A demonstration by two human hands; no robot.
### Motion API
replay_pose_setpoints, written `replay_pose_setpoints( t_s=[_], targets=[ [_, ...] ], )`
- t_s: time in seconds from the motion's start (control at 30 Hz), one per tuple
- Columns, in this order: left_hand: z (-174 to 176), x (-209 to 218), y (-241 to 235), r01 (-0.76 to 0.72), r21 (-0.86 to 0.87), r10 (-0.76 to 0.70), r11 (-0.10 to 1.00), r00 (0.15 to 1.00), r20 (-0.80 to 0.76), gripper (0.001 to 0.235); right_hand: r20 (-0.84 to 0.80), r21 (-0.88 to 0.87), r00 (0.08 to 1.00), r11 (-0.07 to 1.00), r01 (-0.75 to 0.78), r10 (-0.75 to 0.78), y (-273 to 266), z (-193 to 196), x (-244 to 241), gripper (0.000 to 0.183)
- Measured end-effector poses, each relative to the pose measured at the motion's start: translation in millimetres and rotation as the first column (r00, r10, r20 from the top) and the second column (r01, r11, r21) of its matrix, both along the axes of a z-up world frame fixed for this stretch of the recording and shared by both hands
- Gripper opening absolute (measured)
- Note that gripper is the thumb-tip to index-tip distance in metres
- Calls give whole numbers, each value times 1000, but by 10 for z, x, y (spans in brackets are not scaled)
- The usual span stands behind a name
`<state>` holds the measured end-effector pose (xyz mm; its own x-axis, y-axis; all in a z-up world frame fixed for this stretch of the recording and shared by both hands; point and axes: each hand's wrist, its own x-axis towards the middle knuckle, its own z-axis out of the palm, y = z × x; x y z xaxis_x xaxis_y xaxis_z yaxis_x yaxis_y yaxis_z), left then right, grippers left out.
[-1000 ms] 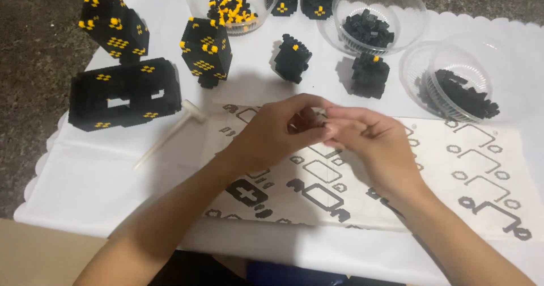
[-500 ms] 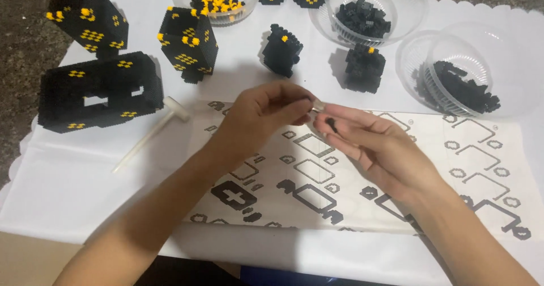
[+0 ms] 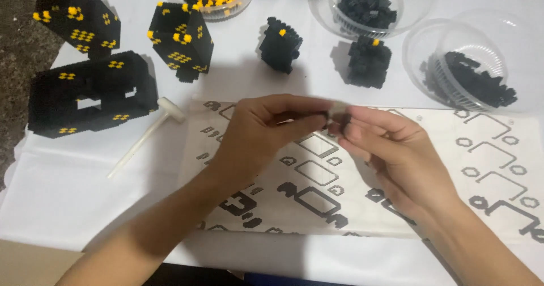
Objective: The person assembles small black and yellow plastic brick models by connecting pre-built sections and adding individual pieces. They reference a printed instruction sheet, flip it to view different steps, and place completed sections on the table.
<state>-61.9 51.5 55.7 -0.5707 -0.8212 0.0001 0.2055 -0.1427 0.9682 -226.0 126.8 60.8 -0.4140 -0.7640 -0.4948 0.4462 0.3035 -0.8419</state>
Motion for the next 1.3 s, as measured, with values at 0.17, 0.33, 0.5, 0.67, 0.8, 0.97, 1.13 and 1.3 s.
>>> replay_pose_setpoints(
  t_s=[0.17, 0.33, 0.5, 0.67, 0.8, 0.97, 1.13, 1.3],
  targets=[
    [-6, 13, 45, -18, -41, 18, 999, 1000, -1, 19, -32, -180, 999, 983, -42, 37, 80, -177, -54, 26],
    [89, 33, 97, -25, -8, 25, 1000, 998, -50, 17, -146, -104, 989, 994, -22, 7, 94, -126, -14, 24],
    [49, 33, 115, -13, 44, 18, 999, 991, -132, 29, -209, 69, 978, 997, 35, -20, 52, 14, 105, 32],
    [83, 35, 133, -49, 30, 51, 998, 995, -81, 26, -231, 13, 973, 1000, 3, 0, 68, -28, 93, 30],
    [83, 32, 134, -70, -34, 69, 997, 997, -44, 23, -217, -47, 976, 999, 17, -27, 66, -37, 108, 28],
    [104, 16, 133, -81, 11, 81, 997, 997, 1, 25, -209, -98, 977, 995, 6, -26, 78, -80, 89, 27],
    [89, 12, 132, -72, 31, 72, 997, 997, -31, 24, -210, -110, 978, 994, -10, -14, 79, -92, 78, 28],
    [67, 16, 141, -51, 19, 52, 999, 997, -53, 24, -201, -143, 980, 990, -15, -14, 96, -86, 82, 27]
  ],
)
